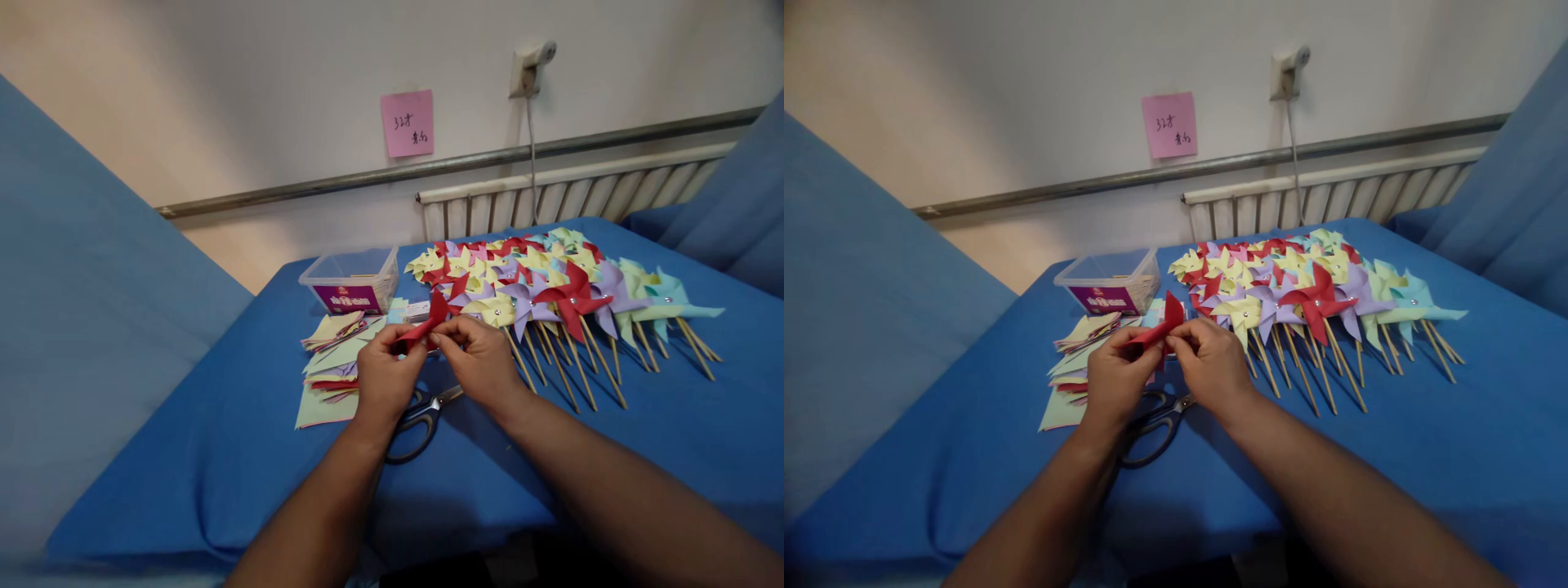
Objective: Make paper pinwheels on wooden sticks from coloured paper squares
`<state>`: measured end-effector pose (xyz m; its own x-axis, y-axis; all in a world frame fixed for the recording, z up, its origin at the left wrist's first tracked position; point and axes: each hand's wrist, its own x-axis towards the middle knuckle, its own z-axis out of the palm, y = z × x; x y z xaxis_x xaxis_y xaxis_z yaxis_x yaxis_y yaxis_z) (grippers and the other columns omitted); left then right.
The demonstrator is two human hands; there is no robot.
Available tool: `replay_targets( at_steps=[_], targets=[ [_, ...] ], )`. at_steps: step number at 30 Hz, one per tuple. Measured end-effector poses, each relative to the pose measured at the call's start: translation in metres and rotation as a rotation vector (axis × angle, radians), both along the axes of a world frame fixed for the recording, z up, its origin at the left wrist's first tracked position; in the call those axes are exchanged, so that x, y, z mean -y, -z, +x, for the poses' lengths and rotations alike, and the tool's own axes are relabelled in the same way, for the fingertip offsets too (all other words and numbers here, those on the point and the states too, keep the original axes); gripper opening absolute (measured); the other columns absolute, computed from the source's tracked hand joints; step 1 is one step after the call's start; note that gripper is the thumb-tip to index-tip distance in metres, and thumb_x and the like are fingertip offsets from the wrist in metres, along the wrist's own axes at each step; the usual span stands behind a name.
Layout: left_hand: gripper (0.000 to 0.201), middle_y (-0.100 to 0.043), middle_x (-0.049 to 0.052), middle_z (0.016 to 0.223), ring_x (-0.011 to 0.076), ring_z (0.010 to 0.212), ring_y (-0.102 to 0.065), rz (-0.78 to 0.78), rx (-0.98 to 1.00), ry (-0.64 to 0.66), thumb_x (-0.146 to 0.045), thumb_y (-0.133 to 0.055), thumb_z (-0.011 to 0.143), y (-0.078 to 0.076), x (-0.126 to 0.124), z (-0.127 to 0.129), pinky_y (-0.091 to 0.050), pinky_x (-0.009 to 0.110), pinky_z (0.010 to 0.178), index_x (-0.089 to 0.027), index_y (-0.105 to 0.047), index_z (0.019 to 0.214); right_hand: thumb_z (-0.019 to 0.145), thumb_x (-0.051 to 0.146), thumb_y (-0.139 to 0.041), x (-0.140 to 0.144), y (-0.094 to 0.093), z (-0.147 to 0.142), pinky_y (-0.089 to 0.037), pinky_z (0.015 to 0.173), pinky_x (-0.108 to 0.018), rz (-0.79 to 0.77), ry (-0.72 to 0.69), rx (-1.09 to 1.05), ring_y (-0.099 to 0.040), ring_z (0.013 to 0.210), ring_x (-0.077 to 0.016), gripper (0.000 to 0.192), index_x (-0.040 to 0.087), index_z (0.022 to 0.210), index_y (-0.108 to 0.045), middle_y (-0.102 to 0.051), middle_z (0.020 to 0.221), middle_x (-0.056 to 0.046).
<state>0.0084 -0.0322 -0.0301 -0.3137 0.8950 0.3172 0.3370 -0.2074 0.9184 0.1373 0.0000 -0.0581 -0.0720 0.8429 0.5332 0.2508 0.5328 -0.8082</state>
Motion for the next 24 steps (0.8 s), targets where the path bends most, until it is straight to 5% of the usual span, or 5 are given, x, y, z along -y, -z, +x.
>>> replay_targets(
  at_steps=[7, 12, 18, 24],
  targets=[
    [0.008, -0.068, -0.001, 0.07, 0.0133, 0.066, -0.061, 0.059, -0.053, 0.007, -0.019, -0.069, 0.069, 0.001, 0.0, -0.002, -0.046, 0.023, 0.064, -0.017, -0.07, 0.077, 0.079, 0.023, -0.066, -0.002, -0.004, 0.002, -0.046, 0.092, -0.037, 0.029, 0.006, -0.047, -0.06, 0.104, -0.0221, 0.003, 0.022, 0.077, -0.068, -0.065, 0.105, -0.006],
    [0.011, -0.069, -0.001, 0.07, 0.0134, 0.064, -0.061, 0.039, 0.024, 0.023, -0.02, -0.07, 0.068, 0.0, -0.001, -0.002, -0.046, 0.023, 0.061, -0.017, -0.071, 0.078, 0.076, 0.025, -0.068, -0.002, -0.002, -0.003, -0.051, 0.075, -0.034, -0.111, -0.079, -0.181, -0.063, 0.076, -0.0179, 0.011, 0.021, 0.083, -0.06, -0.066, 0.079, -0.001],
    [0.009, -0.069, 0.0, 0.071, 0.0137, 0.067, -0.061, 0.032, 0.02, 0.028, -0.022, -0.071, 0.068, -0.001, 0.001, -0.001, -0.047, 0.023, 0.065, -0.017, -0.071, 0.076, 0.071, 0.024, -0.072, -0.002, -0.001, -0.008, -0.052, 0.079, -0.033, -0.23, -0.217, -0.45, -0.066, 0.086, -0.018, 0.046, 0.023, 0.112, -0.051, -0.069, 0.093, -0.002],
    [0.008, -0.068, 0.0, 0.071, 0.0135, 0.065, -0.06, 0.006, 0.028, 0.051, -0.02, -0.07, 0.068, 0.0, 0.001, -0.001, -0.047, 0.024, 0.064, -0.017, -0.07, 0.075, 0.073, 0.033, -0.071, -0.007, -0.001, -0.003, -0.05, 0.073, -0.032, -0.302, -0.321, -0.365, -0.062, 0.076, -0.0174, 0.019, 0.019, 0.085, -0.066, -0.069, 0.082, -0.002]
  ],
)
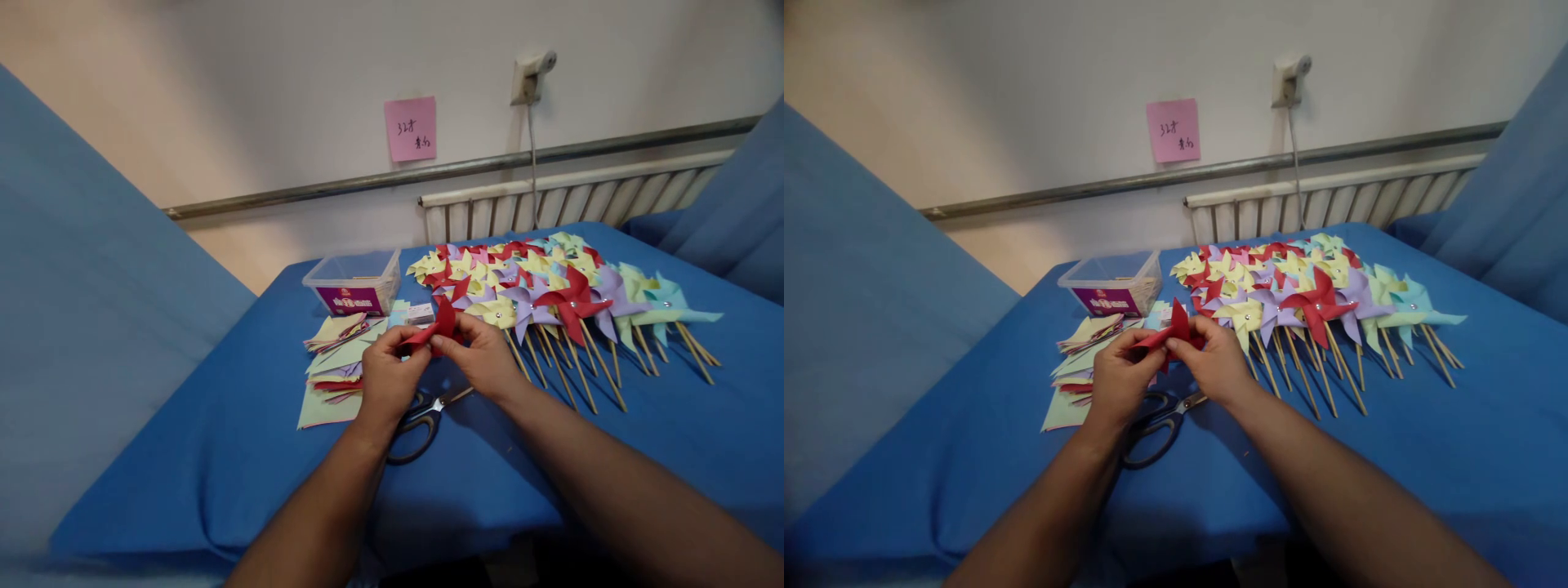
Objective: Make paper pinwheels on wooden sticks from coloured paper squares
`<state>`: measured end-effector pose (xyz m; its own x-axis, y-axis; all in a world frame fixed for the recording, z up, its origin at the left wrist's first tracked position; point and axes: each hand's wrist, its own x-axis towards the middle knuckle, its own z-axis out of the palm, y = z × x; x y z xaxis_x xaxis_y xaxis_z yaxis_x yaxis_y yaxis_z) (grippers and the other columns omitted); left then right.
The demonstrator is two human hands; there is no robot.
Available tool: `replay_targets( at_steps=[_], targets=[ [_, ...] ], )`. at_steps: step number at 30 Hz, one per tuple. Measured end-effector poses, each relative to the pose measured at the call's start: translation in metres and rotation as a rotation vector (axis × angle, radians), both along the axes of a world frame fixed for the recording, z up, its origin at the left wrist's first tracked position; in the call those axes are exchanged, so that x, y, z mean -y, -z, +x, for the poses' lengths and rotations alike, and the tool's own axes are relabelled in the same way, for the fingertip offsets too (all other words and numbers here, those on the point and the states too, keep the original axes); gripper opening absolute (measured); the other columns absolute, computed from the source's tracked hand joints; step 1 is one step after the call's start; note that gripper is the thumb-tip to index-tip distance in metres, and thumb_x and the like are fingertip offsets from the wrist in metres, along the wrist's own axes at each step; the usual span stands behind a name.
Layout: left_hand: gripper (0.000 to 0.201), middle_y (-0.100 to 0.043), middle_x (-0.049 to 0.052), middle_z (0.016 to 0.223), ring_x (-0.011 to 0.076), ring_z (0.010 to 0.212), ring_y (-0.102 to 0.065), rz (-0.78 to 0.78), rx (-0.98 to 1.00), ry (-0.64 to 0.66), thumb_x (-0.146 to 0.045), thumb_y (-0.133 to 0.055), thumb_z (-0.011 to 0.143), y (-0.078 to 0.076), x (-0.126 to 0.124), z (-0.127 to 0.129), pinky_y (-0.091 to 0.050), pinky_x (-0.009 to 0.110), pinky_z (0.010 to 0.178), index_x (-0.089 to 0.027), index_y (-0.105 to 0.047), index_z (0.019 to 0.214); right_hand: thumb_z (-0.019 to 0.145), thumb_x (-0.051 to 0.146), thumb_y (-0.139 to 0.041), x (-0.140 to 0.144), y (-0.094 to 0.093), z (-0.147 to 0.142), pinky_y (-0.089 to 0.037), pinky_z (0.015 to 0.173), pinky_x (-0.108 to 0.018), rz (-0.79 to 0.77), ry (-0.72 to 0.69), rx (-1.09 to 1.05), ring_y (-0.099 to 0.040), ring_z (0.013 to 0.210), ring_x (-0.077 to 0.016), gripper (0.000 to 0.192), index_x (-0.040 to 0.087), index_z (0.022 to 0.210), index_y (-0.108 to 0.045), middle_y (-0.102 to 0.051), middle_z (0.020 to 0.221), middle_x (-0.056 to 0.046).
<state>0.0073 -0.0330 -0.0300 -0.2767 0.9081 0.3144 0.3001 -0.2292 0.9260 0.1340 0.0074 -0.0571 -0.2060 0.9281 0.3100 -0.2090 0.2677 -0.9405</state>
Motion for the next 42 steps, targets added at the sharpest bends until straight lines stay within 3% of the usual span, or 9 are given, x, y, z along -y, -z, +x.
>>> replay_targets(
  at_steps=[10, 16, 28, 42],
  targets=[
    [0.01, -0.062, -0.002, 0.061, 0.0107, 0.053, -0.053, -0.057, 0.044, 0.027, -0.023, -0.07, 0.068, 0.0007, -0.0005, -0.0002, -0.042, 0.022, 0.053, -0.016, -0.067, 0.074, 0.071, 0.035, -0.073, -0.0002, -0.0052, 0.0059, -0.049, 0.067, -0.029, -0.008, -0.018, 0.032, -0.058, 0.071, -0.0159, 0.02, 0.019, 0.081, -0.068, -0.067, 0.074, 0.0],
    [0.01, -0.063, -0.002, 0.064, 0.0111, 0.055, -0.054, -0.046, 0.073, 0.018, -0.023, -0.071, 0.066, -0.0005, 0.0, 0.0004, -0.043, 0.023, 0.055, -0.016, -0.068, 0.073, 0.069, 0.04, -0.075, -0.0005, -0.003, 0.0053, -0.052, 0.069, -0.033, -0.052, -0.063, -0.034, -0.059, 0.071, -0.0161, 0.025, 0.02, 0.082, -0.067, -0.066, 0.074, 0.0],
    [0.01, -0.065, -0.001, 0.064, 0.0114, 0.057, -0.055, -0.03, 0.052, -0.003, -0.02, -0.072, 0.064, -0.0014, 0.0009, 0.0, -0.043, 0.022, 0.056, -0.016, -0.071, 0.073, 0.068, 0.036, -0.074, 0.0023, -0.0047, 0.0029, -0.053, 0.065, -0.03, -0.077, -0.019, -0.038, -0.06, 0.068, -0.0157, 0.021, 0.02, 0.079, -0.067, -0.067, 0.073, 0.0],
    [0.015, -0.066, 0.0, 0.067, 0.0119, 0.058, -0.057, -0.032, 0.1, 0.045, -0.022, -0.072, 0.066, 0.0033, -0.0009, -0.0006, -0.045, 0.022, 0.056, -0.016, -0.072, 0.08, 0.079, 0.031, -0.063, 0.0043, -0.0004, 0.0021, -0.046, 0.059, -0.026, 0.119, 0.145, 0.151, -0.057, 0.063, -0.014, 0.013, 0.019, 0.084, -0.064, -0.065, 0.071, 0.0]
  ],
)
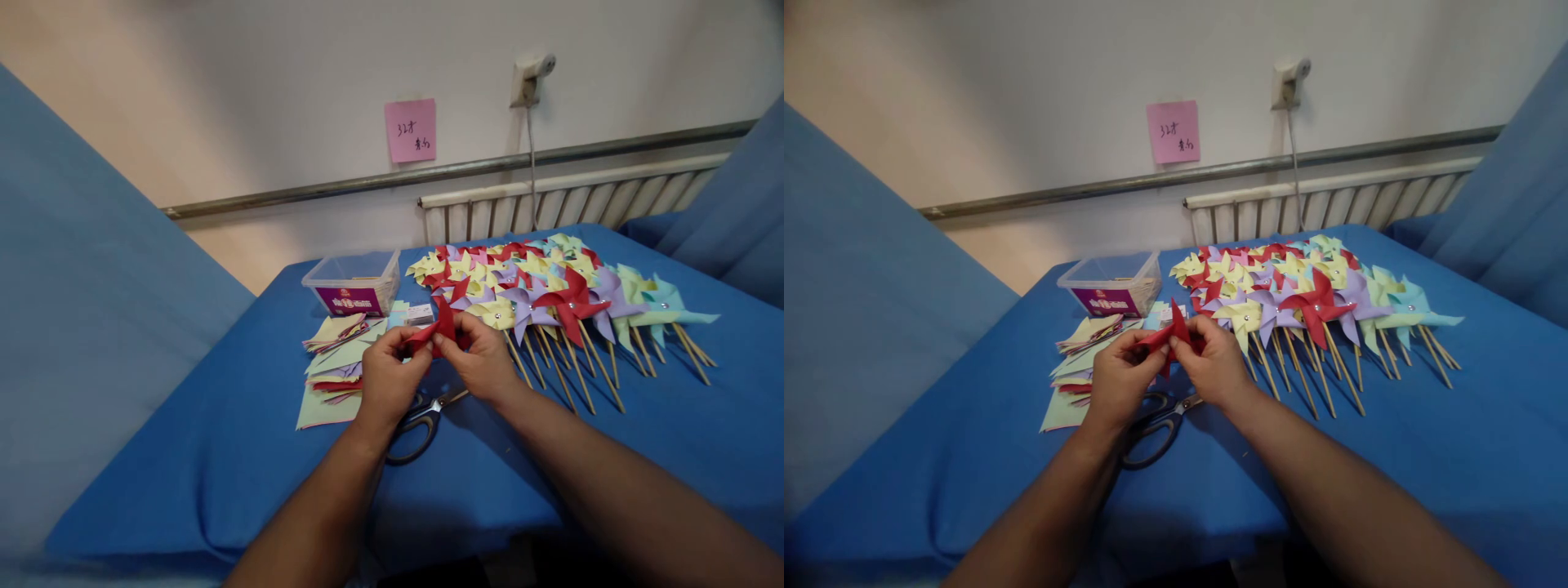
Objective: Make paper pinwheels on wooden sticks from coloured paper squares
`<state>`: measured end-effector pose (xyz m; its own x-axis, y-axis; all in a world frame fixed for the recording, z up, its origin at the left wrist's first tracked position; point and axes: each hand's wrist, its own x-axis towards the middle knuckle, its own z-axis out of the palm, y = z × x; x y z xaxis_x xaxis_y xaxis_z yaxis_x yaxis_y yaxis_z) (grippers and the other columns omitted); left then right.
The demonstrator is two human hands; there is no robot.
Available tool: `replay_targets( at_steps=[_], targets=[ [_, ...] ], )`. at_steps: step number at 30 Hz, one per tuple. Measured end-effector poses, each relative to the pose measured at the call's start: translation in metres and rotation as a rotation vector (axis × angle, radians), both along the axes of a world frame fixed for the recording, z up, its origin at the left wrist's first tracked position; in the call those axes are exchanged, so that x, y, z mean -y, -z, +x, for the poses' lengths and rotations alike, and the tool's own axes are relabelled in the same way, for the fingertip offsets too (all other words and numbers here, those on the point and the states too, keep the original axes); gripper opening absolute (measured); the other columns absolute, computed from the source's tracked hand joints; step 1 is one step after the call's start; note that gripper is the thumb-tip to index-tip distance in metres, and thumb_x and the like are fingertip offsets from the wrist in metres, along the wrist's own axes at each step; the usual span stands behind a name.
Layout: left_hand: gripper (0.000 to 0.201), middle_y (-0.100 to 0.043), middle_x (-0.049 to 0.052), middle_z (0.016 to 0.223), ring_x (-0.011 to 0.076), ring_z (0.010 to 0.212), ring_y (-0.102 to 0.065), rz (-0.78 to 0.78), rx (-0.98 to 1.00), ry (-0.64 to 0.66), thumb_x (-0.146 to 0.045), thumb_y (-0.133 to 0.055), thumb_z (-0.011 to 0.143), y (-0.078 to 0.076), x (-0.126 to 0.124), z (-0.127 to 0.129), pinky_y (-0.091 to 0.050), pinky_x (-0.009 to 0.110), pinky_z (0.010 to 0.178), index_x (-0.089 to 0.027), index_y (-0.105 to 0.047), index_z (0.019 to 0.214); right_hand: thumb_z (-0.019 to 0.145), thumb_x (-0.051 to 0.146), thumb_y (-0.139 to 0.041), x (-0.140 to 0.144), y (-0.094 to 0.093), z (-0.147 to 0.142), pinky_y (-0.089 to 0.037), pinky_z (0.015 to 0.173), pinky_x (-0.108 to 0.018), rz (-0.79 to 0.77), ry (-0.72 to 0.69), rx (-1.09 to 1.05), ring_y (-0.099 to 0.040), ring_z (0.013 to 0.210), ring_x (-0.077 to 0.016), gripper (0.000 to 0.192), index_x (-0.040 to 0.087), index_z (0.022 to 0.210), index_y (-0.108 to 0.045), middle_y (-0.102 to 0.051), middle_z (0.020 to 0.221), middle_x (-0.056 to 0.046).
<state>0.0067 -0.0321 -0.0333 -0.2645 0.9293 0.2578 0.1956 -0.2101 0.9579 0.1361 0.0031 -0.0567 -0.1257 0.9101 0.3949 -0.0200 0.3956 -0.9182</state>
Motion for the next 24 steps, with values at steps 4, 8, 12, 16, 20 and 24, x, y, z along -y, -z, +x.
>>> replay_targets(
  at_steps=[4, 8, 12, 16, 20, 24],
  targets=[
    [0.018, -0.068, 0.001, 0.068, 0.0132, 0.06, -0.06, -0.022, 0.09, 0.018, -0.024, -0.074, 0.064, 0.002, -0.003, -0.001, -0.047, 0.024, 0.058, -0.016, -0.072, 0.08, 0.079, 0.033, -0.064, -0.002, 0.003, -0.002, -0.048, 0.062, -0.028, -0.011, -0.007, -0.029, -0.059, 0.065, -0.0151, 0.013, 0.02, 0.083, -0.063, -0.066, 0.072, 0.0],
    [0.021, -0.072, 0.005, 0.078, 0.0154, 0.068, -0.063, -0.033, 0.128, 0.013, -0.026, -0.076, 0.064, 0.0, -0.005, -0.001, -0.049, 0.026, 0.065, -0.014, -0.073, 0.081, 0.078, 0.037, -0.065, -0.003, 0.005, -0.004, -0.051, 0.068, -0.03, -0.071, -0.097, -0.138, -0.062, 0.072, -0.017, 0.017, 0.02, 0.082, -0.063, -0.069, 0.078, -0.001],
    [0.02, -0.072, 0.004, 0.075, 0.0145, 0.065, -0.062, -0.026, 0.098, -0.003, -0.026, -0.076, 0.064, -0.002, -0.005, -0.001, -0.048, 0.025, 0.063, -0.014, -0.072, 0.08, 0.076, 0.037, -0.067, -0.003, 0.005, -0.006, -0.052, 0.069, -0.031, -0.1, -0.109, -0.171, -0.063, 0.072, -0.0173, 0.019, 0.02, 0.081, -0.063, -0.069, 0.079, -0.002],
    [0.022, -0.071, 0.003, 0.073, 0.0143, 0.063, -0.062, -0.053, 0.099, -0.005, -0.028, -0.076, 0.065, -0.001, -0.004, -0.001, -0.047, 0.025, 0.061, -0.014, -0.071, 0.08, 0.076, 0.04, -0.067, -0.002, 0.006, -0.01, -0.052, 0.068, -0.032, -0.131, -0.096, -0.205, -0.063, 0.071, -0.0174, 0.02, 0.021, 0.081, -0.062, -0.069, 0.078, -0.002],
    [0.026, -0.07, 0.003, 0.077, 0.0145, 0.069, -0.064, -0.043, 0.147, -0.01, -0.029, -0.078, 0.063, 0.002, -0.005, 0.0, -0.048, 0.025, 0.065, -0.015, -0.067, 0.082, 0.077, 0.041, -0.067, -0.002, 0.009, -0.012, -0.051, 0.066, -0.03, -0.132, -0.018, -0.204, -0.062, 0.069, -0.0167, 0.022, 0.02, 0.084, -0.063, -0.068, 0.078, -0.002],
    [0.036, -0.07, 0.006, 0.095, 0.016, 0.083, -0.065, 0.046, 0.131, -0.092, -0.025, -0.078, 0.064, 0.004, -0.005, -0.001, -0.05, 0.026, 0.074, -0.017, -0.065, 0.096, 0.081, 0.039, -0.062, -0.008, 0.012, -0.009, -0.048, 0.063, -0.028, -0.052, 0.125, -0.166, -0.059, 0.067, -0.0152, 0.021, 0.019, 0.088, -0.062, -0.067, 0.077, -0.001]
  ],
)
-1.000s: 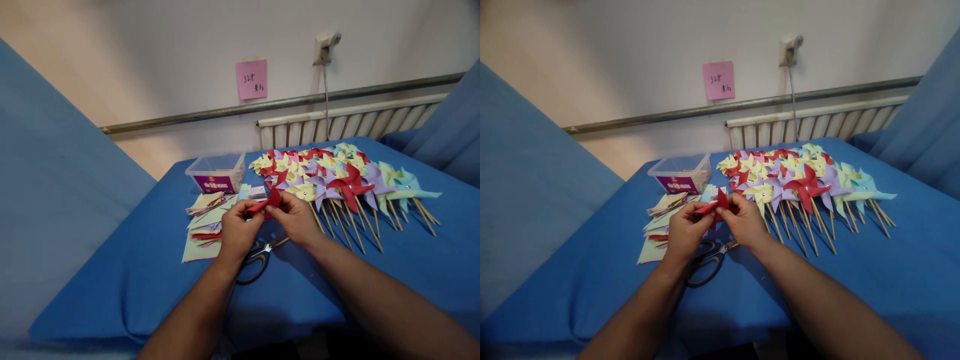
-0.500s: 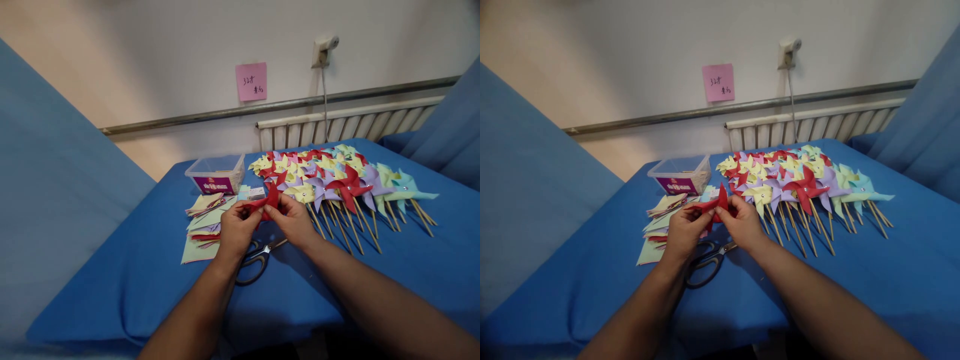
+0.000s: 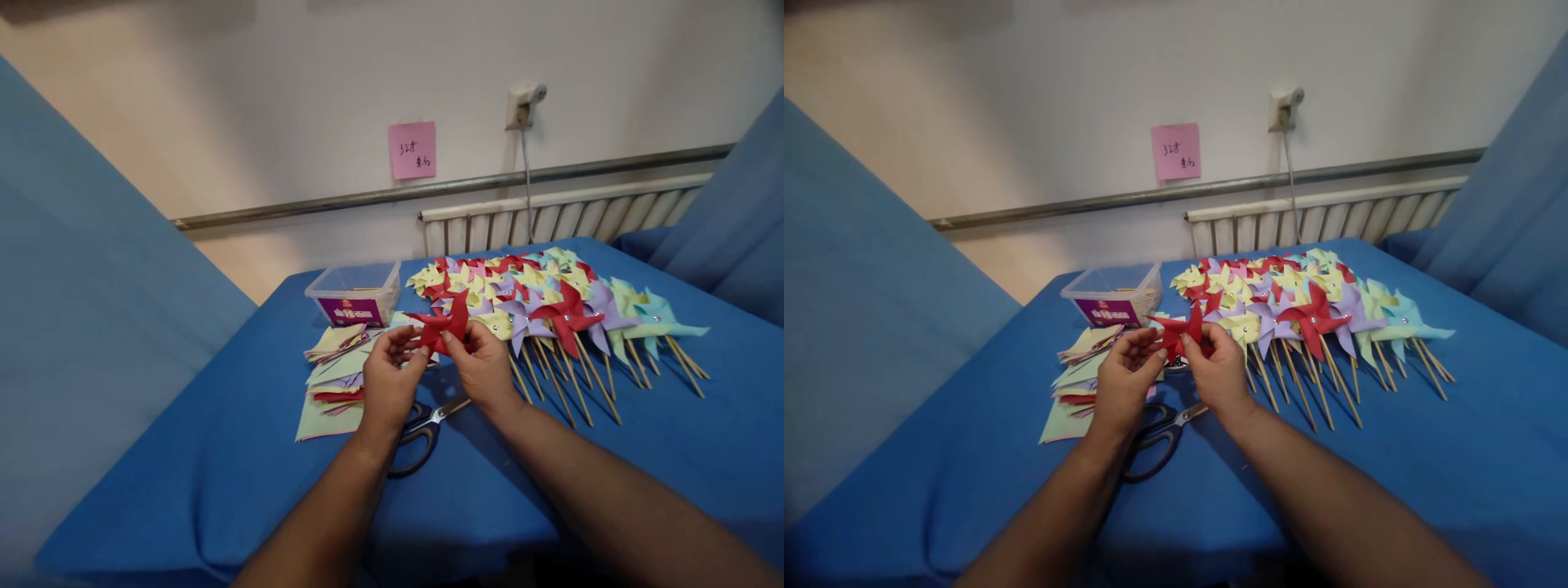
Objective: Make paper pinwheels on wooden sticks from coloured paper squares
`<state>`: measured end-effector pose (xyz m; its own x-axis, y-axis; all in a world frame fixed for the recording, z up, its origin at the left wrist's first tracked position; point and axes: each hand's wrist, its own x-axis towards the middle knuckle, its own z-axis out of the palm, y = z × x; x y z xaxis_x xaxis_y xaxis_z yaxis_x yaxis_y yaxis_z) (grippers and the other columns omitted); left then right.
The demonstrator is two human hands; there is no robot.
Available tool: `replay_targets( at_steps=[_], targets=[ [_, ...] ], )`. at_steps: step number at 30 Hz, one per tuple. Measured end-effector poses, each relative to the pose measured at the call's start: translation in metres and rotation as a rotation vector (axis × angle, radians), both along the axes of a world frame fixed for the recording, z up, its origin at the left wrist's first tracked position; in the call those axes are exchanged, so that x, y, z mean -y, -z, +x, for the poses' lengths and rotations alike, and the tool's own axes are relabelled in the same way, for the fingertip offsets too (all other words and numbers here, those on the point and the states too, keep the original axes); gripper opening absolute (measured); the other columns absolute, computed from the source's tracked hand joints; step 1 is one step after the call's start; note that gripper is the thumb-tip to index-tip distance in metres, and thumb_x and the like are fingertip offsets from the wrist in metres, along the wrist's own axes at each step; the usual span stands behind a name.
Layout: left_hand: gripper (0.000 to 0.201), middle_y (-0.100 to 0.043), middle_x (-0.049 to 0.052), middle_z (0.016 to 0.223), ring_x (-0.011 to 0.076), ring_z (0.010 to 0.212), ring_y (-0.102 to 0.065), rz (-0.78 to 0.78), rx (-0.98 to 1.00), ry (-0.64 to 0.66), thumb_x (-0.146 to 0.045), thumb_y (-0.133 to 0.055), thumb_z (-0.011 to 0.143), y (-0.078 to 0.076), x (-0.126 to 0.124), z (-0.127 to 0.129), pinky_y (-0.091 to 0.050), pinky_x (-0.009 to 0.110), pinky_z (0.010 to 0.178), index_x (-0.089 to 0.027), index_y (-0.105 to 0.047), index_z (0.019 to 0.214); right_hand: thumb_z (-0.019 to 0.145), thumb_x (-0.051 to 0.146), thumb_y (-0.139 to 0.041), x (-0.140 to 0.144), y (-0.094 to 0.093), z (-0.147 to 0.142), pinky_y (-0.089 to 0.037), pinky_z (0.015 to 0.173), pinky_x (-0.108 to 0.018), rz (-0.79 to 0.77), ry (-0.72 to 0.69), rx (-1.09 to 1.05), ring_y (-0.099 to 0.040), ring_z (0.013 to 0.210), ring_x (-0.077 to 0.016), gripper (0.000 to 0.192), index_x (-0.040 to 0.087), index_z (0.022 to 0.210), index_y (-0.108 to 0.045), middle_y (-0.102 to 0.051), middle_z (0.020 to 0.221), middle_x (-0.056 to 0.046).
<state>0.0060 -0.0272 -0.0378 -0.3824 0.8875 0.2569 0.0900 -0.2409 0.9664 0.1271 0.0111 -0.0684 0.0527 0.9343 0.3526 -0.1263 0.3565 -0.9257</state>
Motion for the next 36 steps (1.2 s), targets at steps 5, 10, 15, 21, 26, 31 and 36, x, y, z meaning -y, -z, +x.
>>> replay_targets(
  at_steps=[5, 10, 15, 21, 26, 31, 36],
  targets=[
    [0.023, -0.07, 0.004, 0.087, 0.0151, 0.078, -0.064, 0.064, -0.118, -0.021, -0.029, -0.072, 0.073, 0.003, 0.005, 0.002, -0.05, 0.027, 0.075, -0.018, -0.068, 0.092, 0.087, 0.032, -0.057, -0.001, -0.002, 0.006, -0.044, 0.065, -0.03, 0.24, 0.243, 0.279, -0.055, 0.068, -0.0164, 0.012, 0.021, 0.085, -0.06, -0.062, 0.077, -0.002],
    [0.021, -0.073, 0.005, 0.092, 0.0171, 0.083, -0.066, 0.026, -0.123, 0.057, -0.027, -0.07, 0.075, 0.001, 0.009, 0.009, -0.05, 0.029, 0.081, -0.018, -0.073, 0.094, 0.087, 0.02, -0.053, 0.004, -0.009, 0.006, -0.041, 0.074, -0.036, 0.539, 0.322, 0.552, -0.056, 0.076, -0.0203, 0.006, 0.022, 0.084, -0.058, -0.063, 0.079, -0.004],
    [0.022, -0.074, 0.005, 0.095, 0.0185, 0.088, -0.066, -0.019, 0.069, 0.129, -0.026, -0.073, 0.07, -0.003, 0.006, 0.009, -0.049, 0.031, 0.084, -0.018, -0.074, 0.09, 0.087, 0.019, -0.053, 0.003, -0.011, 0.005, -0.039, 0.081, -0.039, 0.666, 0.33, 0.731, -0.056, 0.084, -0.0224, 0.008, 0.02, 0.091, -0.06, -0.067, 0.089, -0.008],
    [0.023, -0.073, 0.005, 0.086, 0.016, 0.081, -0.066, -0.067, 0.404, 0.254, -0.021, -0.078, 0.062, -0.001, 0.0, 0.003, -0.048, 0.028, 0.082, -0.015, -0.072, 0.084, 0.089, 0.022, -0.052, 0.01, -0.015, 0.001, -0.037, 0.086, -0.042, 0.694, 0.303, 0.871, -0.055, 0.095, -0.0245, 0.023, 0.017, 0.108, -0.063, -0.066, 0.104, -0.011],
    [0.021, -0.072, 0.007, 0.081, 0.0178, 0.081, -0.066, -0.083, 0.59, 0.282, -0.024, -0.077, 0.068, 0.0, -0.005, 0.0, -0.048, 0.029, 0.083, -0.011, -0.072, 0.083, 0.09, 0.025, -0.051, 0.02, -0.017, 0.0, -0.037, 0.088, -0.044, 0.694, 0.227, 0.927, -0.054, 0.098, -0.0254, 0.03, 0.015, 0.117, -0.061, -0.064, 0.109, -0.011],
    [0.021, -0.071, 0.005, 0.075, 0.0141, 0.071, -0.064, -0.093, 0.634, 0.193, -0.024, -0.08, 0.065, 0.001, -0.007, -0.004, -0.048, 0.026, 0.074, -0.012, -0.07, 0.079, 0.089, 0.027, -0.054, 0.026, -0.019, 0.005, -0.038, 0.09, -0.043, 0.682, 0.112, 0.856, -0.054, 0.101, -0.0249, 0.035, 0.016, 0.121, -0.059, -0.062, 0.11, -0.011],
    [0.023, -0.069, 0.003, 0.069, 0.012, 0.062, -0.06, -0.133, 0.608, 0.12, -0.025, -0.083, 0.061, -0.001, -0.006, -0.004, -0.046, 0.023, 0.064, -0.011, -0.069, 0.073, 0.092, 0.024, -0.048, 0.024, -0.015, 0.008, -0.042, 0.085, -0.041, 0.61, 0.156, 0.811, -0.056, 0.098, -0.0239, 0.031, 0.016, 0.119, -0.061, -0.063, 0.108, -0.011]
  ],
)
